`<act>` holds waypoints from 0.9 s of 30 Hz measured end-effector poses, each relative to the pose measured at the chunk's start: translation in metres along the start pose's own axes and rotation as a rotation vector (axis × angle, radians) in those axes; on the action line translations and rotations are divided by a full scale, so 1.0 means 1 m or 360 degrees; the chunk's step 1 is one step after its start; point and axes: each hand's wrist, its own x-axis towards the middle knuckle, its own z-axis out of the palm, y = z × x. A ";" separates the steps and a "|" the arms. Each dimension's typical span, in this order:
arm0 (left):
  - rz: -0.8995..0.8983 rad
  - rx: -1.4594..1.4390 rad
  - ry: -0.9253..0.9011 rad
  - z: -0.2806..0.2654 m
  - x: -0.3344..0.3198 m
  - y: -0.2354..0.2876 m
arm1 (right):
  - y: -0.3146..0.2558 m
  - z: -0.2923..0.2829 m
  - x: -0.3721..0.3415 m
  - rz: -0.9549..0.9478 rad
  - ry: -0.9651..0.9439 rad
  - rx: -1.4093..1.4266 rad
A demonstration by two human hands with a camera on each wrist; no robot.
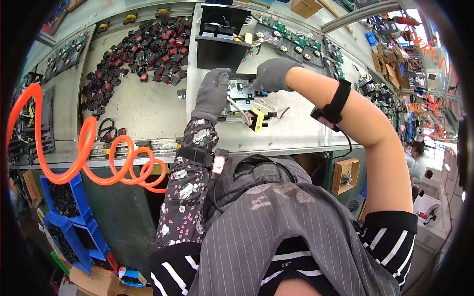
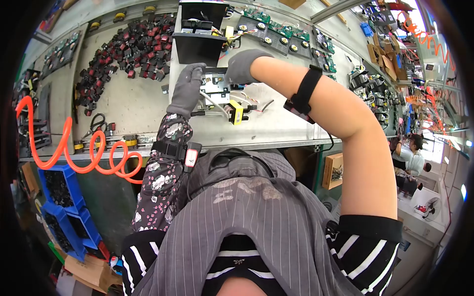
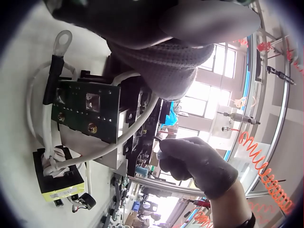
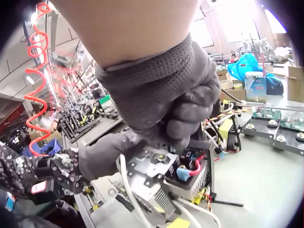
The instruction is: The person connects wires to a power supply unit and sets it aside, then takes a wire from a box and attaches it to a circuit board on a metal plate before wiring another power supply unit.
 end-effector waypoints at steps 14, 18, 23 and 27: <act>-0.0010 0.0084 -0.0027 0.005 -0.001 -0.003 | 0.021 0.017 0.006 0.0047 -0.0066 0.0648; 0.0024 0.0062 -0.0017 0.007 -0.002 -0.004 | 0.024 0.020 0.008 -0.0003 -0.0129 0.0727; 0.0096 0.0030 0.0041 0.010 -0.002 -0.009 | 0.020 0.021 0.011 0.0024 -0.0068 0.0585; 0.0145 0.0112 0.0091 0.011 -0.002 -0.006 | 0.015 0.022 0.016 0.0107 -0.0050 0.0387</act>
